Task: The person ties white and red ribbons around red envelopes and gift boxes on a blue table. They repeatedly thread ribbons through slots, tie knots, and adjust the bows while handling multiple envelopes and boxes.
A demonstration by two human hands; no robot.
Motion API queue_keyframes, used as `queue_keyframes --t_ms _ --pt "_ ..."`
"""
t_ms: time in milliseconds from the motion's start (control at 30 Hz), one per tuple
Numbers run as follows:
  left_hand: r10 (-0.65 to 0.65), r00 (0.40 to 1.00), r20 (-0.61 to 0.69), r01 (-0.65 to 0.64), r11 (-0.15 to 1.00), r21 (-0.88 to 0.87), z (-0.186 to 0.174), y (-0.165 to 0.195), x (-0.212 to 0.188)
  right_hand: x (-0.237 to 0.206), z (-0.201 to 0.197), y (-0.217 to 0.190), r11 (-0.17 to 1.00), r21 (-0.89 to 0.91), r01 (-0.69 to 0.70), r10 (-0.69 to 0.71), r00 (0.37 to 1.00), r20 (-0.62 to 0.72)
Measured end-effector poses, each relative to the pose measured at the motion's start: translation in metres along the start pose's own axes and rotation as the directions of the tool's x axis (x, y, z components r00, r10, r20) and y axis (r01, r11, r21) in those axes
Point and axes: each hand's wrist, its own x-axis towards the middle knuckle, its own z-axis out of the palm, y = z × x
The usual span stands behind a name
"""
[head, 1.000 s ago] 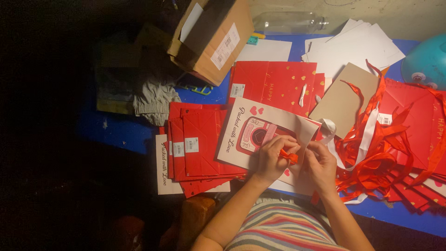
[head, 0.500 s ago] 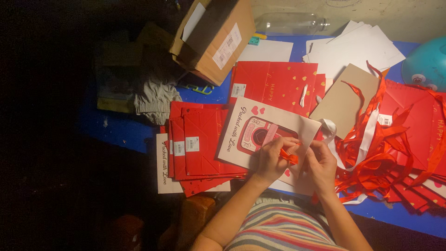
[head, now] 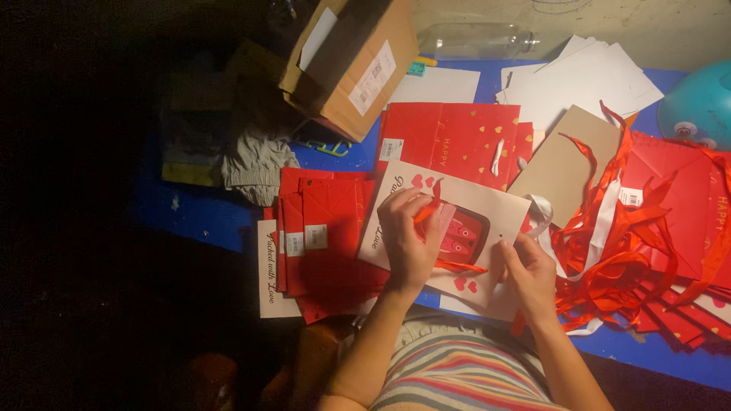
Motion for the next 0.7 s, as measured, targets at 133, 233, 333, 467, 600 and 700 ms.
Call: queue_keyframes --t_ms 133,233,333,467,600,700 --pt "-0.001 0.927 0.376 0.045 0.993 -0.109 -0.005 0.014 0.003 0.001 -0.004 -0.008 1.0 -0.024 -0.006 0.005 1.0 -0.026" --pt "0.096 0.826 0.556 0.007 0.984 -0.18 0.001 0.024 -0.006 0.007 -0.01 -0.014 0.996 0.009 0.089 -0.089 0.996 -0.024" --pt "0.101 0.806 0.583 -0.021 0.99 -0.143 0.011 0.026 -0.016 0.019 -0.018 -0.02 0.997 -0.02 0.071 -0.071 0.997 -0.012" --pt "0.026 0.823 0.568 0.094 0.979 -0.181 0.02 0.012 -0.023 0.02 -0.032 -0.02 0.992 0.125 0.005 -0.023 0.99 0.137" --pt "0.0 0.818 0.575 0.106 0.983 -0.152 0.027 -0.001 -0.029 0.013 -0.035 -0.005 0.999 0.022 -0.032 0.025 0.965 0.263" --pt "0.008 0.819 0.574 0.1 0.983 -0.157 0.029 -0.004 -0.034 0.008 -0.033 0.005 0.996 -0.081 0.039 -0.014 0.957 0.289"
